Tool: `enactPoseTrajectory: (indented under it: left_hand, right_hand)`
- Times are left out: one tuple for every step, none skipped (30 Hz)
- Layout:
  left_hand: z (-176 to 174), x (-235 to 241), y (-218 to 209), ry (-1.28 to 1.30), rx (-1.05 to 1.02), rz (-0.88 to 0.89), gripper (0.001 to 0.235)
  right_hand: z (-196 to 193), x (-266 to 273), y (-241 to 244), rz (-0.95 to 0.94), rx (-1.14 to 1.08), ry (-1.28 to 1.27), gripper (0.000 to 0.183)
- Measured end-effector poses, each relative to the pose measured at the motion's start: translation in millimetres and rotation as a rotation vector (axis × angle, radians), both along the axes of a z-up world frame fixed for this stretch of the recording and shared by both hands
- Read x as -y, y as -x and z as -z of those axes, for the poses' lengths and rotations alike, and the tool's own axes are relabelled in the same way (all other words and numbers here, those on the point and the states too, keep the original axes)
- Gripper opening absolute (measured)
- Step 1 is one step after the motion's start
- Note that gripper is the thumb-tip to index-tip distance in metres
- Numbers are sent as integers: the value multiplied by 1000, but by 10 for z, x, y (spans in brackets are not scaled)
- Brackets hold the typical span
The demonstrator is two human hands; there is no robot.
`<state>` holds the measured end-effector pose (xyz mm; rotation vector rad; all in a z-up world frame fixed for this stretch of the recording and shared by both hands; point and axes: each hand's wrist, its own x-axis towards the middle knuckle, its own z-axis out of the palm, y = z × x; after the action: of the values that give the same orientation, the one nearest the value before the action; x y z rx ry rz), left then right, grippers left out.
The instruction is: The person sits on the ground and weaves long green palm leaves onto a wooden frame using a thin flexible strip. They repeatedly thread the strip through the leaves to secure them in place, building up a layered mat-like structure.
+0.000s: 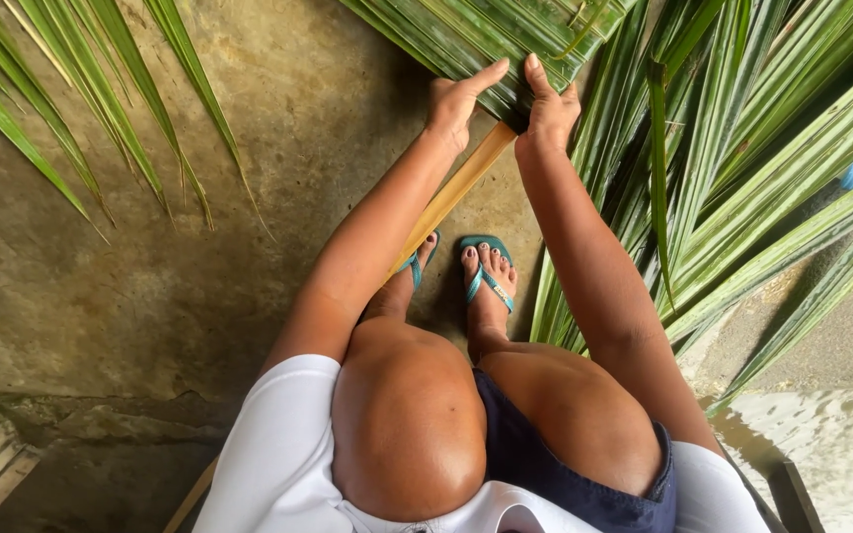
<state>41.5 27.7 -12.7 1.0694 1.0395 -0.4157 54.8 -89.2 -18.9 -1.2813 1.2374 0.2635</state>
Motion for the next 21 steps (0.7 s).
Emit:
enactPoseTrajectory:
  left_hand:
    - [55,-13,35,97,18,-109,41]
    - [111,-34,77,191,36,-216,43]
    - [128,-19,130,185,38,-215,43]
    - [146,19,197,206,54,-264,30]
    - [166,52,267,226,69,-314,27]
    - [132,83,268,226,70,-314,27]
    - [97,111,271,169,38,-300,30]
    - [59,131,281,110,2,-287,33]
    - [80,139,292,109,1,-290,33]
    - [102,147,281,60,25,-277,40]
    - [125,158,268,10,50,-263,48]
    - [108,143,246,12,51,-260,48]
    - [97,130,224,70,46,-286,51]
    - [88,131,247,130,36,-313,54]
    - [39,146,224,134,30,-310,54]
    - [-9,154,181,163,-4,-257,37]
    - [-61,158,139,191,-37,-204,45]
    - [-198,177,74,190,-36,-206,45]
    - [-342,195,11,104,-135,-134,70]
    - [-486,209,-63,16,-234,-65,96]
    - [-462,221,-63,14,-233,-71,96]
  right_hand:
    - [29,9,-7,0,9,3,143]
    - [62,10,-5,1,19,3,142]
    - [91,6,-10,3,21,-3,142]
    - [116,24,1,1,18,4,141]
    - [143,39,14,0,16,11,141]
    - [174,54,21,-1,17,11,141]
    - [204,66,30,4,32,5,142]
    - [232,69,43,6,44,-3,143]
    - [235,69,53,3,43,-4,143]
    - [236,71,43,13,49,-7,143]
    - [239,75,30,23,56,-11,143]
    - [217,65,11,27,57,-9,143]
    - [202,55,-8,14,50,-1,142]
    - [187,60,18,1,38,10,141]
    - [195,67,39,4,33,15,141]
    - [205,64,37,12,47,8,141]
    - [210,58,36,20,60,2,141]
    - [176,50,32,18,61,1,141]
    - [136,40,29,16,28,4,141]
    - [97,24,11,11,-4,5,141]
    - [129,25,5,5,-3,2,141]
